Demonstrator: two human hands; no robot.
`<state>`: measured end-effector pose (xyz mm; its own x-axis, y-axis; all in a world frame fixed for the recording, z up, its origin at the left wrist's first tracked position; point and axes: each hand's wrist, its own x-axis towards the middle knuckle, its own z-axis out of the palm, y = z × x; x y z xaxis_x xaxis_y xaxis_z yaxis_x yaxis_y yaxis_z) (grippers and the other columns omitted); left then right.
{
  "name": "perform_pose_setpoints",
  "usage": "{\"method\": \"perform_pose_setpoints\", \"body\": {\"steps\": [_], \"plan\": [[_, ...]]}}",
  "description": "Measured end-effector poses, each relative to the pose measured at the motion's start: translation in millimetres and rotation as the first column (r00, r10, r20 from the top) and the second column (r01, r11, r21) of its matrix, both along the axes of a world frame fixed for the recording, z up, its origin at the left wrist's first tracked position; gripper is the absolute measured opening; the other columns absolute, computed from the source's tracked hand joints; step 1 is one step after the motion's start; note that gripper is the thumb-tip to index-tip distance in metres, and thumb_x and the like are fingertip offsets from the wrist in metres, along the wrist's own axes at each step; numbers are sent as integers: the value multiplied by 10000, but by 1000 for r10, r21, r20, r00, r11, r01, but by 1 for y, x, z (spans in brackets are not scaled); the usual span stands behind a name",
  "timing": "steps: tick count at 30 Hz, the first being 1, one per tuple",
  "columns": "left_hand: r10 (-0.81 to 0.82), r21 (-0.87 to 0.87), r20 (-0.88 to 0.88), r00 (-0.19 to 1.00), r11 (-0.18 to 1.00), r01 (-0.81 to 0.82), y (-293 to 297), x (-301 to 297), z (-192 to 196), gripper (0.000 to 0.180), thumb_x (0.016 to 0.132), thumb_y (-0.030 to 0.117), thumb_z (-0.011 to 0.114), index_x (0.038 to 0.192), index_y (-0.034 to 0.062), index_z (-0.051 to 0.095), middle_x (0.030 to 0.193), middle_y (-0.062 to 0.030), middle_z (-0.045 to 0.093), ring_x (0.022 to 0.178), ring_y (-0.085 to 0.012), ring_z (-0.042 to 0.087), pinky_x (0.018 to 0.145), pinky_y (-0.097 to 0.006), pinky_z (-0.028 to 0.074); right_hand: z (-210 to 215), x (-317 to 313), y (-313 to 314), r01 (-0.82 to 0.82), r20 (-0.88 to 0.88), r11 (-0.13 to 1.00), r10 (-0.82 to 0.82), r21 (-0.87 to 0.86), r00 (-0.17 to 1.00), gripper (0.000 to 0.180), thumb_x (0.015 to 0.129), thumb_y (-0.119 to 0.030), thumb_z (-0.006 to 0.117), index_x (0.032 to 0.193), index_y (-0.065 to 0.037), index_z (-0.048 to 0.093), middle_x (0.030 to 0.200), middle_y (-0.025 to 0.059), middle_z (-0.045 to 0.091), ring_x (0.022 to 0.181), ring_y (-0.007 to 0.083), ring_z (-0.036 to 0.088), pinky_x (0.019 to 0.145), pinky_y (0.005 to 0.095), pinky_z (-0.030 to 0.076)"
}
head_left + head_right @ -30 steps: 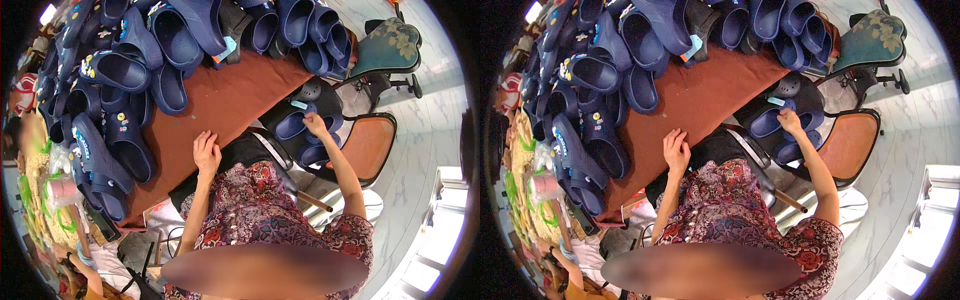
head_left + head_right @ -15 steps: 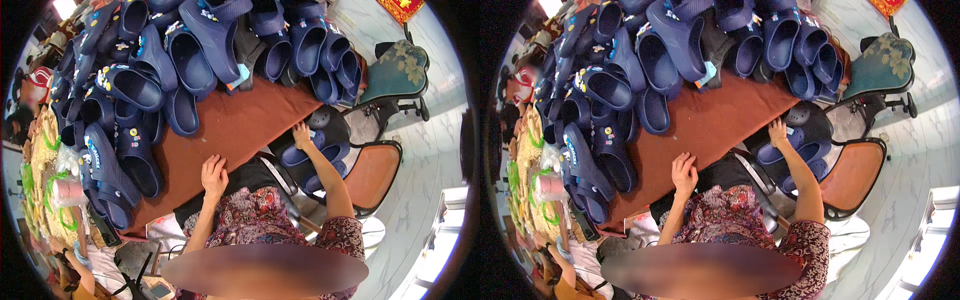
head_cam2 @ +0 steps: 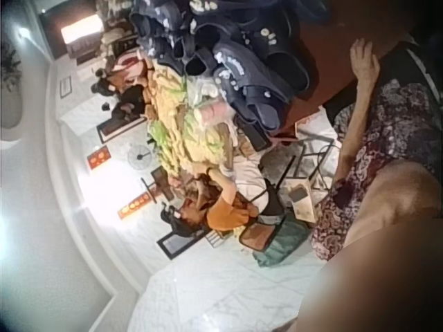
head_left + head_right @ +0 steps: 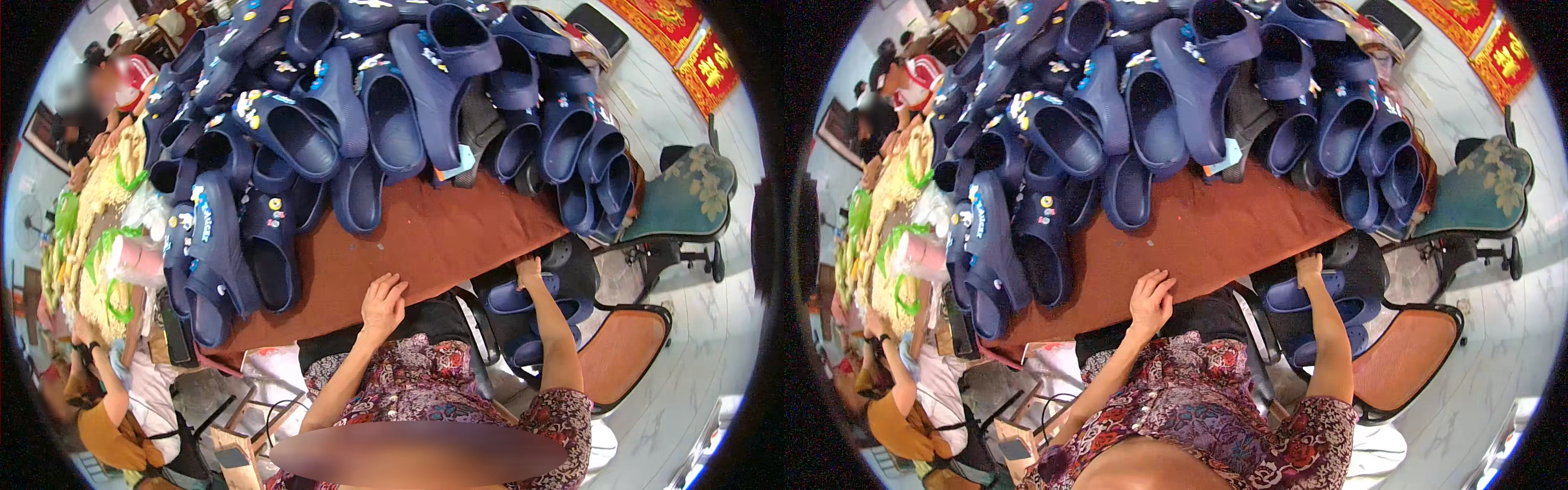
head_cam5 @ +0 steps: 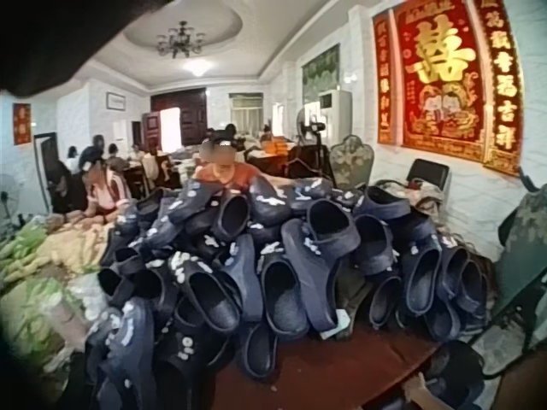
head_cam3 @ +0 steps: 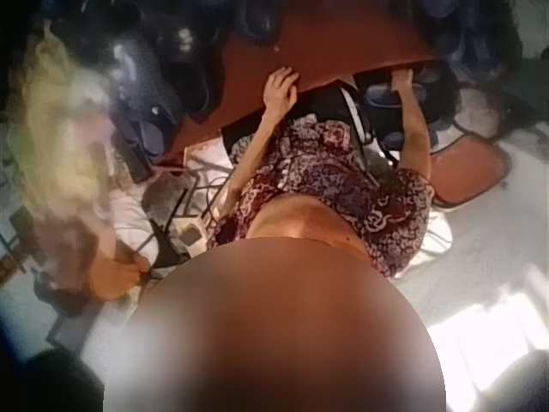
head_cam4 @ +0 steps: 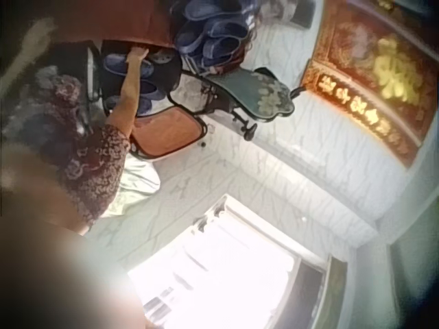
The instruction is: Manually attaching decorative charms to the holes of blue clogs.
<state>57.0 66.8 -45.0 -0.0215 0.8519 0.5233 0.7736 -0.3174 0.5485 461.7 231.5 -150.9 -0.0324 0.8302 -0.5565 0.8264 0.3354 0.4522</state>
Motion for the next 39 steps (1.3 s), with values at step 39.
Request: {"method": "perform_pose_setpoints", "body": {"steps": [39], "plan": [[-48, -10, 8, 999, 999, 48, -6, 3, 6, 315, 719, -25, 616, 1019, 53, 671, 1130, -135, 624, 1097, -351, 562, 927, -432, 473, 147, 125, 75, 829, -762, -363, 351, 425, 544, 204, 918, -203, 549, 1013, -24, 570, 979, 208, 578, 930, 381, 554, 835, 471, 445]]}}
